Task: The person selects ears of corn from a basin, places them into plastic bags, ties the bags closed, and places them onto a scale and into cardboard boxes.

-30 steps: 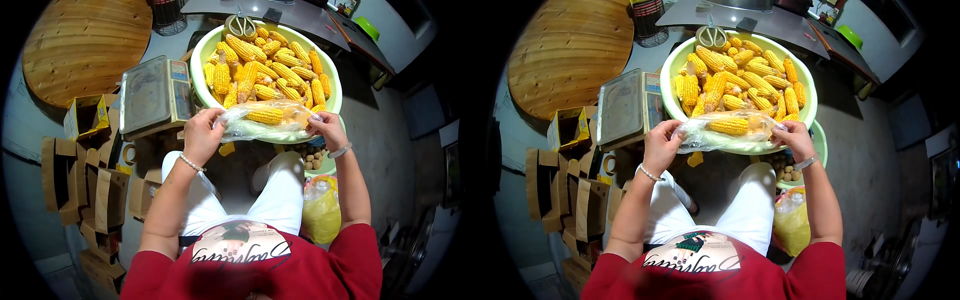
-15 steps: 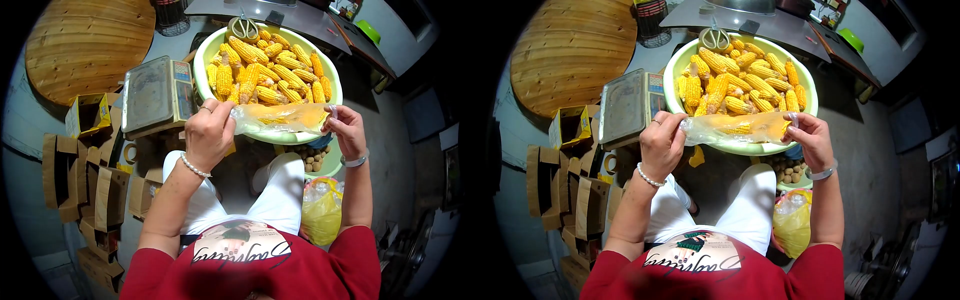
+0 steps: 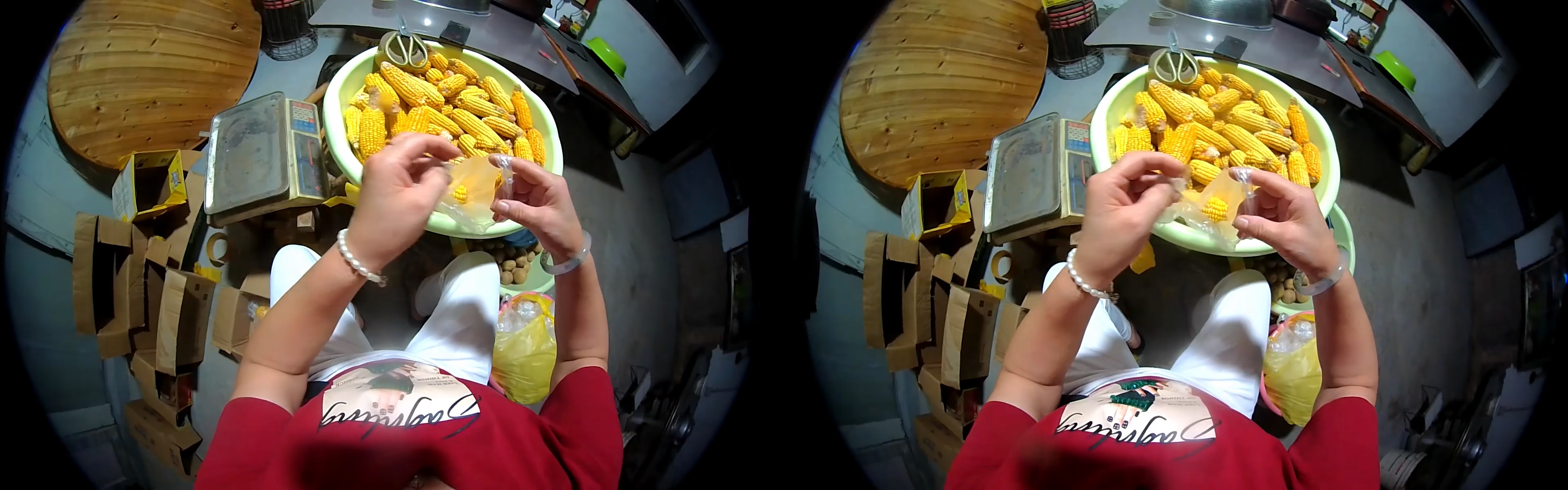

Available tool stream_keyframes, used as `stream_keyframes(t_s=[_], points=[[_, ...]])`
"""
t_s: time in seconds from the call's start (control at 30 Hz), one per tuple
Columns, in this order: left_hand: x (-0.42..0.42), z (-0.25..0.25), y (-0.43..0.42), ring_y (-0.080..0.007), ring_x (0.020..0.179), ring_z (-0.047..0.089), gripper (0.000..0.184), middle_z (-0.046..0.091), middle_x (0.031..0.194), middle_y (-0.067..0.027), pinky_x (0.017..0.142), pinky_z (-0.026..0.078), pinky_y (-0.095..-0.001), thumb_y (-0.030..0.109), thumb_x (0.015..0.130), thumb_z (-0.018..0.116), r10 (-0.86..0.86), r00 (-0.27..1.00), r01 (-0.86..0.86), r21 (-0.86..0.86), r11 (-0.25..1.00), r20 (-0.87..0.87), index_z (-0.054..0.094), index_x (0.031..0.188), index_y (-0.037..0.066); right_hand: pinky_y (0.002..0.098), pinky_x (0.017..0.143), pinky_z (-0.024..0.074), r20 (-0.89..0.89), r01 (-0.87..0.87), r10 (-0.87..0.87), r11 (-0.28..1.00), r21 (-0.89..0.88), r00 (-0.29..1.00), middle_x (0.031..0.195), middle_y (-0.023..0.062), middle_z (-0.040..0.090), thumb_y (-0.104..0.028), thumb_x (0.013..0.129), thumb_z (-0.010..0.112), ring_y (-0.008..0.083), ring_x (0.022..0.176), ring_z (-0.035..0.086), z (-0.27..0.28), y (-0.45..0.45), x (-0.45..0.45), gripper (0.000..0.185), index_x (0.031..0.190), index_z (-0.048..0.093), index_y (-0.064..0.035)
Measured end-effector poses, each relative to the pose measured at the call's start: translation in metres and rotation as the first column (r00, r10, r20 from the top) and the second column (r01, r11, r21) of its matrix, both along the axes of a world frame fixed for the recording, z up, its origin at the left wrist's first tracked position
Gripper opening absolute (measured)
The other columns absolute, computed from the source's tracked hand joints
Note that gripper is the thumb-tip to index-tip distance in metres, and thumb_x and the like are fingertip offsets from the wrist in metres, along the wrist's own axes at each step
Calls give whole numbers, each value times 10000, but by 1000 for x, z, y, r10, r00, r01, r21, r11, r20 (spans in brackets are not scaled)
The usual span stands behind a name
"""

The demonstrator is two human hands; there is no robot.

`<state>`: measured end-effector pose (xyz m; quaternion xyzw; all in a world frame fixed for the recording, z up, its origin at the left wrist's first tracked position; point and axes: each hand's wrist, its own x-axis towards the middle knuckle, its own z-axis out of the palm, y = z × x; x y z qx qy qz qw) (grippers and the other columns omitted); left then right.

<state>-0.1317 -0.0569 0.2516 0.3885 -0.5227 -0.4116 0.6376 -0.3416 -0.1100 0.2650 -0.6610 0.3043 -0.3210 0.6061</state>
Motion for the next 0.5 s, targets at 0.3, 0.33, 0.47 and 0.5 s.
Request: stream_keyframes(t_s=[0.3, 0.33, 0.47, 0.5], points=[[-40, 29, -8, -262, 657, 598, 205, 584, 820, -93, 566, 483, -330, 4, 675, 608, 400, 603, 142, -586, 798, 690, 577, 872, 51, 266, 788, 458, -102, -5, -44, 900, -437, 994, 936, 32, 606, 52, 751, 609, 121, 852, 553, -3, 3, 23, 290, 1038, 579, 26], [-43, 32, -7, -266, 655, 599, 207, 585, 819, -88, 555, 481, -337, 20, 673, 619, 462, 533, 153, -618, 771, 709, 571, 871, 56, 261, 778, 460, -68, 29, -65, 899, -436, 996, 918, 33, 612, 44, 767, 600, 113, 845, 554, -3, 3, 24, 258, 1024, 586, 28], [-11, 20, -9, -261, 653, 594, 420, 564, 794, -93, 566, 484, -329, 132, 673, 715, 497, 662, -27, -645, 764, 561, 570, 1063, 73, 200, 644, 475, 54, 81, -70, 967, -242, 996, 786, 25, 633, -37, 873, 548, 60, 712, 580, -11, -12, 22, 161, 990, 605, 57], [0, 8, -10, -261, 679, 601, 595, 566, 807, -101, 580, 488, -328, 189, 658, 752, 427, 598, -20, -520, 854, 678, 507, 1191, 89, 203, 632, 479, 27, 78, -74, 965, -248, 997, 784, 23, 632, -39, 866, 561, 63, 697, 582, -10, -15, 20, 158, 983, 607, 57]])
